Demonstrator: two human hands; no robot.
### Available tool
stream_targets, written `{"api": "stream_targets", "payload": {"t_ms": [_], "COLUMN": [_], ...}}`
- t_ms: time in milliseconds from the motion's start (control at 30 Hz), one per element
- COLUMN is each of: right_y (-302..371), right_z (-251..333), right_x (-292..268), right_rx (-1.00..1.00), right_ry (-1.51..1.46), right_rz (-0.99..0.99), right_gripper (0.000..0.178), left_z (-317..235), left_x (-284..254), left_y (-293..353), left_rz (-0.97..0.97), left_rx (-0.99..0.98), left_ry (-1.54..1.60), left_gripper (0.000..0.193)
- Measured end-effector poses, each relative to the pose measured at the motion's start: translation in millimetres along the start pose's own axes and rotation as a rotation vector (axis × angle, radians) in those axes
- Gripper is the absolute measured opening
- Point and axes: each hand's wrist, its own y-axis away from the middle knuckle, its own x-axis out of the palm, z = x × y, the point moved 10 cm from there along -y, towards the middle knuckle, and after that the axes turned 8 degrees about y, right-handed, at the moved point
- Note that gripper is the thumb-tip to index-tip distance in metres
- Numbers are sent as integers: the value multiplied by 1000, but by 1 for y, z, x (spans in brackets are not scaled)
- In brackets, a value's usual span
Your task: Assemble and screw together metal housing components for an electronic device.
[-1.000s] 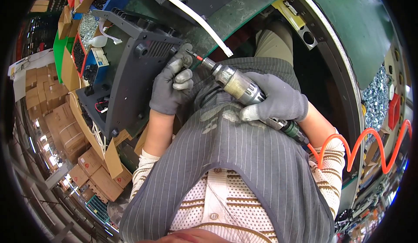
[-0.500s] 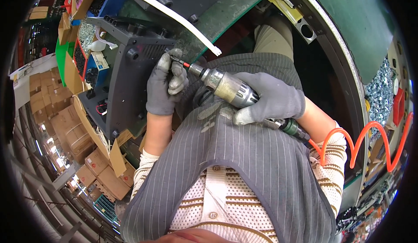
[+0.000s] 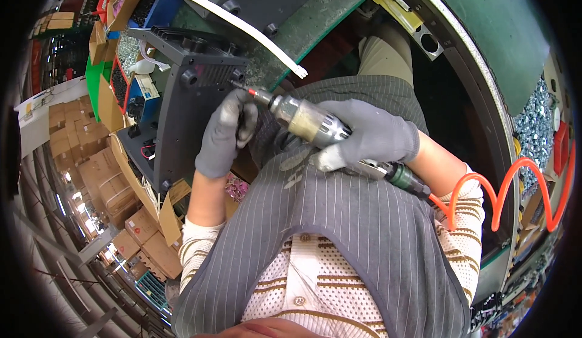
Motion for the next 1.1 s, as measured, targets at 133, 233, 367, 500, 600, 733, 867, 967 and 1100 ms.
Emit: {"api": "stream_targets", "payload": {"t_ms": [133, 233, 367, 500, 600, 733, 867, 967, 1100], "right_y": [-18, -25, -33, -37, -35, -37, -36, -36, -40], "right_z": [2, 1, -6, -2, 0, 3, 7, 11, 7], "right_x": [-11, -8, -4, 0, 2, -3, -5, -5, -3], "right_rx": [-67, -72, -80, -110, -57, -53, -30, -24, -23], "right_ry": [57, -24, -84, -191, -194, -32, -10, 35, 87], "right_rz": [-119, -138, -134, -136, -114, -189, -202, -209, -155], "right_gripper": [53, 50, 50, 50, 50, 49, 50, 51, 56], "left_z": [-94, -145, -137, -89, -77, -80, -82, -81, -99], "left_x": [20, 9, -16, -49, -47, -43, -43, -45, -36], "left_y": [33, 39, 0, -23, -22, -24, -27, -26, -20], "left_rz": [-79, -305, -245, 34, 111, 165, 189, 196, 132], "left_rx": [396, 388, 280, -238, -347, -348, -305, -307, 5], "left_ry": [-941, -1178, -1484, -1134, -1012, -1083, -1085, -1110, -1174], "left_gripper": [32, 37, 45, 43, 40, 38, 38, 38, 35]}}
